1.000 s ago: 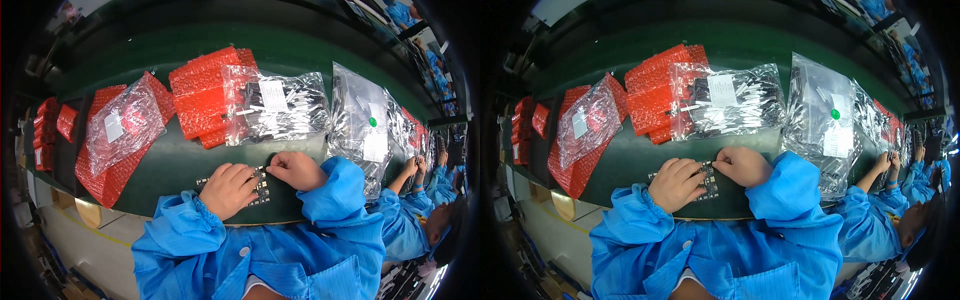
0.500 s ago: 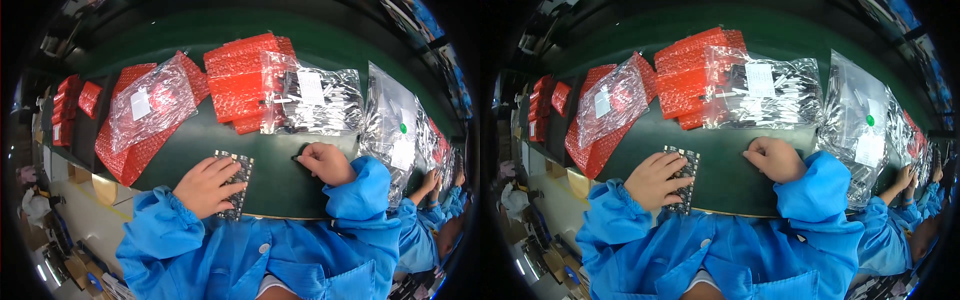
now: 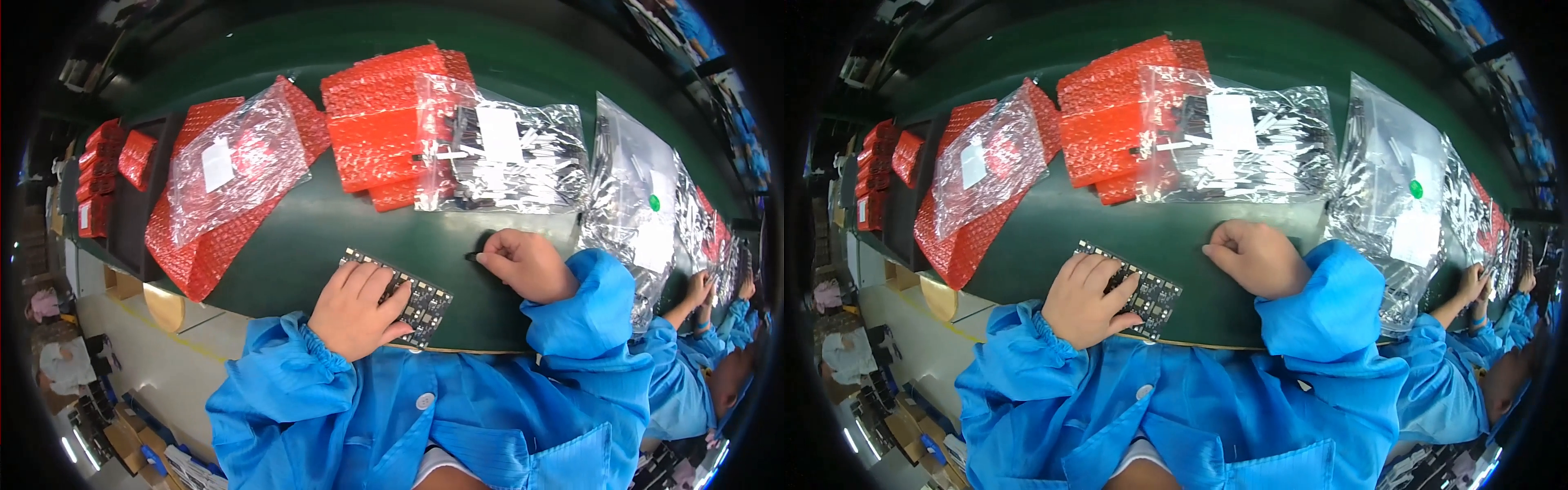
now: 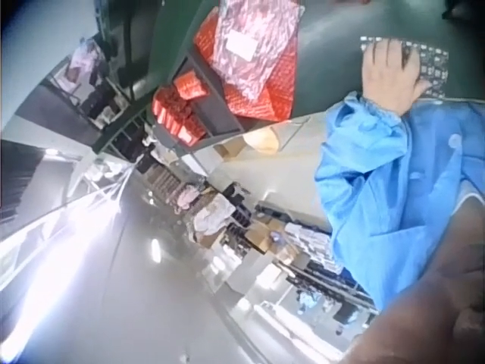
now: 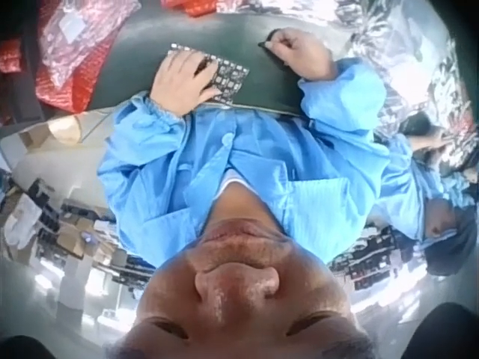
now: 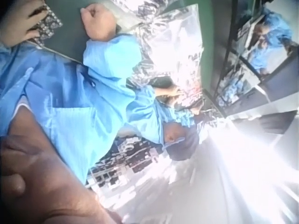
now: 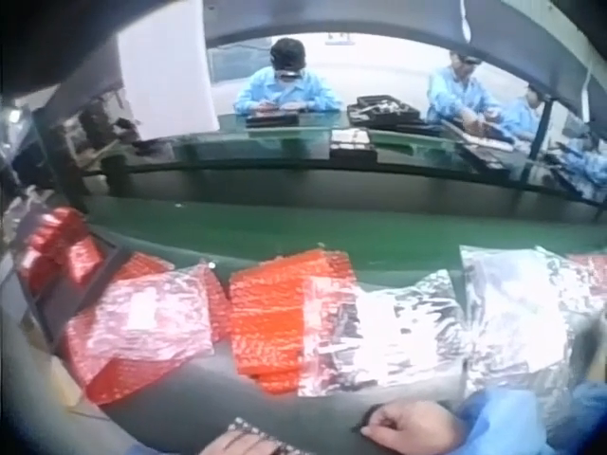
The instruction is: The person assembles and inspects small electronic circuit boards at a factory workbench, using tweezers to manipulate electronic components.
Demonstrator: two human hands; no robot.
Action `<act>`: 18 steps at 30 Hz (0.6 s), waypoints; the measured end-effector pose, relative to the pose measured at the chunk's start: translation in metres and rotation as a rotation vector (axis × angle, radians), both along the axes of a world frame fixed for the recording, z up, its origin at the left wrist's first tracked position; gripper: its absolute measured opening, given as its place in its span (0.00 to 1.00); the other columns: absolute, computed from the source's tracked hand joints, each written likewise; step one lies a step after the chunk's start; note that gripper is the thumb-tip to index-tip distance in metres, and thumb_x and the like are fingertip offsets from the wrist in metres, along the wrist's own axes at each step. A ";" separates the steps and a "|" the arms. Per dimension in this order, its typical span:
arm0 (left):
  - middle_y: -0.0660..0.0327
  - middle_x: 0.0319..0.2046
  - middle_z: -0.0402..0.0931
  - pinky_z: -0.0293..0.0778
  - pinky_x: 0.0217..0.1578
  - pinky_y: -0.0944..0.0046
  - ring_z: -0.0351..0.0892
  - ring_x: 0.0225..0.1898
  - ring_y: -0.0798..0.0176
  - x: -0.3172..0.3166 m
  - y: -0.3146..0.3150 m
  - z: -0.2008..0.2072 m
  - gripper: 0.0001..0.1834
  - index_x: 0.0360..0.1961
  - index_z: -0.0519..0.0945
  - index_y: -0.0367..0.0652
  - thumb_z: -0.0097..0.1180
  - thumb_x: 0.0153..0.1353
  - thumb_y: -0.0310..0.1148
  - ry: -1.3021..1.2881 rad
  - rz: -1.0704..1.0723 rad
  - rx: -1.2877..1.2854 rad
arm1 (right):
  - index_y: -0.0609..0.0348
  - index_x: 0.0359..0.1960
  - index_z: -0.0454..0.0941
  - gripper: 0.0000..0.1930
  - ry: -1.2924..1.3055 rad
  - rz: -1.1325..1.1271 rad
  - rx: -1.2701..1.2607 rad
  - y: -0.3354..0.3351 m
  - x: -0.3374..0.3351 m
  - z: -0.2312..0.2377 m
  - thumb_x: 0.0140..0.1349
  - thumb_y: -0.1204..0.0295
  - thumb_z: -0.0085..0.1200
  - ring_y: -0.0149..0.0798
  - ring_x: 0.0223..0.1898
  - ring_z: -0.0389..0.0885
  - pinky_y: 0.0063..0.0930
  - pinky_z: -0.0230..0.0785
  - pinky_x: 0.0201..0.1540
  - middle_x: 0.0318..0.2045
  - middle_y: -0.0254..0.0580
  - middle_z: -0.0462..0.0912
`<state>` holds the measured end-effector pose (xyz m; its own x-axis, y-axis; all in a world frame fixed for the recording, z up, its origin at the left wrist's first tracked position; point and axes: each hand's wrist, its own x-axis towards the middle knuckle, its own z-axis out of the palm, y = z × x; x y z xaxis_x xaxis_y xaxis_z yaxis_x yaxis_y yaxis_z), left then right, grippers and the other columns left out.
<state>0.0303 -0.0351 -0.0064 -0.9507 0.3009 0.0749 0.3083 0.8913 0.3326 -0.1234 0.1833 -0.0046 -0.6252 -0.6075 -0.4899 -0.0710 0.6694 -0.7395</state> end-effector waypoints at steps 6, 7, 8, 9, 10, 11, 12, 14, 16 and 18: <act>0.57 0.39 0.68 0.62 0.49 0.49 0.67 0.43 0.52 -0.015 0.026 0.000 0.25 0.38 0.76 0.45 0.64 0.39 0.47 0.025 0.064 -0.008 | 0.58 0.28 0.77 0.10 0.119 0.075 0.062 -0.003 0.007 0.012 0.55 0.64 0.54 0.48 0.26 0.78 0.37 0.69 0.30 0.23 0.47 0.79; 0.57 0.38 0.68 0.62 0.48 0.49 0.67 0.43 0.52 -0.017 0.029 -0.001 0.25 0.37 0.76 0.45 0.64 0.39 0.47 0.040 0.061 0.008 | 0.58 0.28 0.77 0.10 0.125 0.080 0.066 -0.002 0.007 0.012 0.55 0.64 0.54 0.47 0.26 0.78 0.37 0.69 0.30 0.23 0.47 0.79; 0.57 0.38 0.68 0.62 0.48 0.49 0.67 0.43 0.52 -0.020 0.031 -0.002 0.25 0.37 0.76 0.45 0.64 0.39 0.47 0.045 0.059 0.018 | 0.58 0.28 0.77 0.10 0.131 0.085 0.069 -0.001 0.007 0.011 0.55 0.64 0.54 0.47 0.26 0.78 0.37 0.69 0.30 0.23 0.47 0.79; 0.57 0.38 0.68 0.62 0.49 0.50 0.67 0.43 0.53 -0.022 0.034 -0.002 0.25 0.38 0.76 0.45 0.64 0.39 0.46 0.061 0.031 0.058 | 0.58 0.28 0.77 0.10 0.132 0.075 0.076 0.000 0.008 0.011 0.55 0.64 0.54 0.47 0.25 0.78 0.37 0.69 0.30 0.23 0.47 0.79; 0.58 0.39 0.68 0.61 0.49 0.50 0.67 0.44 0.53 -0.024 0.036 -0.003 0.25 0.39 0.76 0.44 0.63 0.40 0.46 0.077 0.002 0.098 | 0.58 0.28 0.77 0.10 0.137 0.073 0.083 0.001 0.009 0.011 0.55 0.64 0.54 0.47 0.25 0.78 0.37 0.69 0.30 0.23 0.47 0.79; 0.58 0.39 0.68 0.61 0.49 0.50 0.67 0.44 0.53 -0.027 0.039 -0.004 0.25 0.39 0.76 0.44 0.63 0.40 0.46 0.082 0.000 0.105 | 0.58 0.28 0.77 0.10 0.146 0.071 0.078 0.002 0.010 0.010 0.55 0.64 0.54 0.47 0.25 0.78 0.37 0.69 0.30 0.23 0.47 0.79; 0.58 0.40 0.68 0.61 0.50 0.51 0.67 0.44 0.54 -0.030 0.041 -0.007 0.25 0.40 0.76 0.44 0.63 0.40 0.45 0.108 -0.018 0.117 | 0.58 0.28 0.77 0.10 0.154 0.072 0.072 0.002 0.010 0.010 0.55 0.64 0.54 0.47 0.25 0.78 0.36 0.69 0.30 0.23 0.46 0.79; 0.58 0.41 0.69 0.61 0.50 0.52 0.67 0.45 0.55 -0.035 0.045 -0.010 0.26 0.41 0.76 0.44 0.63 0.41 0.45 0.137 -0.035 0.133 | 0.58 0.28 0.77 0.10 0.163 0.064 0.083 0.001 0.009 0.010 0.55 0.64 0.54 0.47 0.25 0.78 0.37 0.69 0.29 0.23 0.46 0.79; 0.59 0.42 0.69 0.61 0.51 0.53 0.67 0.46 0.56 -0.038 0.048 -0.014 0.26 0.43 0.76 0.45 0.63 0.42 0.43 0.111 -0.030 0.145 | 0.57 0.28 0.78 0.10 0.171 0.056 0.093 0.002 0.007 0.008 0.55 0.64 0.53 0.47 0.25 0.78 0.37 0.69 0.29 0.23 0.46 0.79; 0.59 0.42 0.69 0.61 0.51 0.53 0.67 0.46 0.56 -0.038 0.048 -0.016 0.25 0.43 0.77 0.45 0.63 0.42 0.43 0.106 -0.024 0.146 | 0.56 0.28 0.78 0.09 0.175 0.021 0.142 0.004 0.006 0.008 0.55 0.64 0.53 0.47 0.26 0.78 0.37 0.69 0.29 0.23 0.45 0.79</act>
